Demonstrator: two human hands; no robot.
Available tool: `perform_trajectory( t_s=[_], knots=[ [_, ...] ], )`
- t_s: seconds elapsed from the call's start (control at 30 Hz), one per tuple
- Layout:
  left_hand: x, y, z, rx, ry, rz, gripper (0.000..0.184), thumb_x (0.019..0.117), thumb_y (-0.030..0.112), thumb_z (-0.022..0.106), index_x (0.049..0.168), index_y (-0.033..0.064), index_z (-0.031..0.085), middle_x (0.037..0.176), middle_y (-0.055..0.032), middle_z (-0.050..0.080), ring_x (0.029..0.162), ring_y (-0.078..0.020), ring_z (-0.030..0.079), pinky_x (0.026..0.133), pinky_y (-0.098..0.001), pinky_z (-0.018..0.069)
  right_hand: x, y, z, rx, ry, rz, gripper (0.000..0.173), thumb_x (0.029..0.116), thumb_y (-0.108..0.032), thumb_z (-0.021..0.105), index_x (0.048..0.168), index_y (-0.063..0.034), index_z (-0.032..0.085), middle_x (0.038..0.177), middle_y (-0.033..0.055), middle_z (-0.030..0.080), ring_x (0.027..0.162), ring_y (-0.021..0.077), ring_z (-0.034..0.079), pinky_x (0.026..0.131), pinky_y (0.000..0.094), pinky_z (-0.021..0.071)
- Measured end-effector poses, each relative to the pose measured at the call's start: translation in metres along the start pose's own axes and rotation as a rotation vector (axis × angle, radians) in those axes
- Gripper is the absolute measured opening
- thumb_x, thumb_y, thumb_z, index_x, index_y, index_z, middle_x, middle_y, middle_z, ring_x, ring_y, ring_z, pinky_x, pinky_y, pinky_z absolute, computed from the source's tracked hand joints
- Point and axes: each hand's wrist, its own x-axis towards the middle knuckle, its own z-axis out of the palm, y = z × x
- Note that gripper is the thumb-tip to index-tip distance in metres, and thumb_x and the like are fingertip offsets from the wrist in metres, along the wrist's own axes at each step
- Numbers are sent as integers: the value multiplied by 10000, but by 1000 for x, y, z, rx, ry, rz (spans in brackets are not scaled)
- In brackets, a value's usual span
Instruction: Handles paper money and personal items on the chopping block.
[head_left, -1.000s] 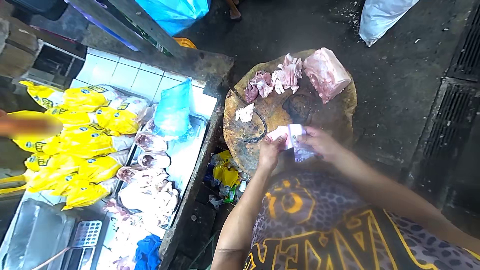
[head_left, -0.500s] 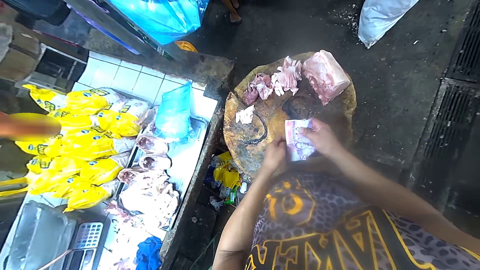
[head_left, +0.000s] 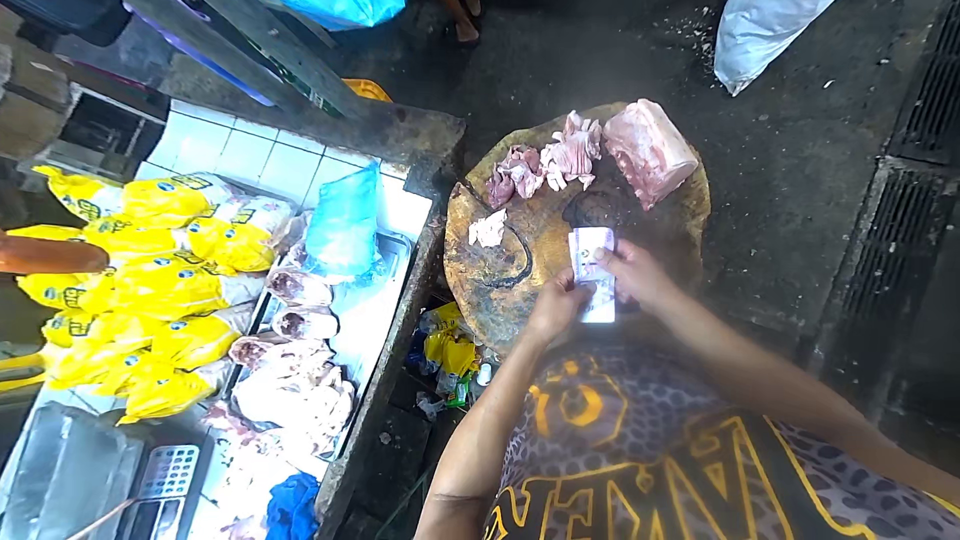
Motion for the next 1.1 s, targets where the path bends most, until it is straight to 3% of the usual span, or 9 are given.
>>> perform_trajectory(
  t_s=[0.1,0.3,0.37,0.5,0.67,0.77,0.87,1.03,1.1],
  knots=[
    [-1,-4,-2,-5,27,41,249,1063,212,563,1258,68,620,997,-111,717,796,-185,694,709,-373,596,2,-5,-4,54,-69,102,356,1022,-408,631,1162,-85,685,739,56,653,436,85,429,408,248,390],
    [-12,0,-1,132,208,146,441,969,212,719,1363,99,555,1158,-99,709,980,-195,717,865,-419,615,12,-11,9,418,218,84,330,1048,-405,582,1132,-93,648,679,19,593,422,77,427,389,231,400],
    [-12,-2,-1,279,298,173,308,985,249,700,1244,90,646,1087,-79,725,938,-185,715,849,-438,608,13,-12,15,374,259,56,345,1047,-400,587,1130,-78,679,726,45,648,432,88,455,393,236,412],
    [-5,-17,-9,501,487,375,207,1022,254,645,1087,107,775,1299,-46,683,1154,-163,665,1000,-417,555,15,-9,26,73,399,-4,374,1022,-446,619,960,-88,708,650,30,615,428,114,463,416,296,418],
    [-1,-13,-9,190,346,296,335,948,224,737,1246,79,693,1230,-62,687,1033,-151,693,914,-358,603,18,-4,31,-103,415,-38,394,1006,-469,631,929,-95,730,742,41,681,529,138,560,507,348,486],
    [2,-17,-7,99,370,200,151,940,173,722,1039,64,688,1099,-57,723,944,-156,708,851,-384,610,16,-4,35,-150,412,-54,377,1010,-450,632,927,-97,735,746,31,688,535,127,564,506,340,482],
    [3,-24,-12,348,469,213,186,924,236,668,790,106,665,1420,18,609,1367,-157,505,1143,-450,409,13,-4,37,-219,433,-84,372,1013,-439,633,914,-95,735,774,30,703,608,129,615,586,361,520],
    [-10,-12,-9,436,556,322,179,935,195,663,781,105,659,936,-7,717,876,-126,667,780,-361,552,8,-7,44,-358,459,-143,406,1018,-439,619,866,-73,709,794,52,693,773,160,672,762,435,544],
    [-13,-8,-11,243,490,206,244,936,194,666,726,106,580,740,-7,638,655,-123,588,605,-353,481,9,-6,45,-335,437,-134,396,1019,-446,616,891,-89,726,790,35,703,721,141,667,711,408,551]
  ],
)
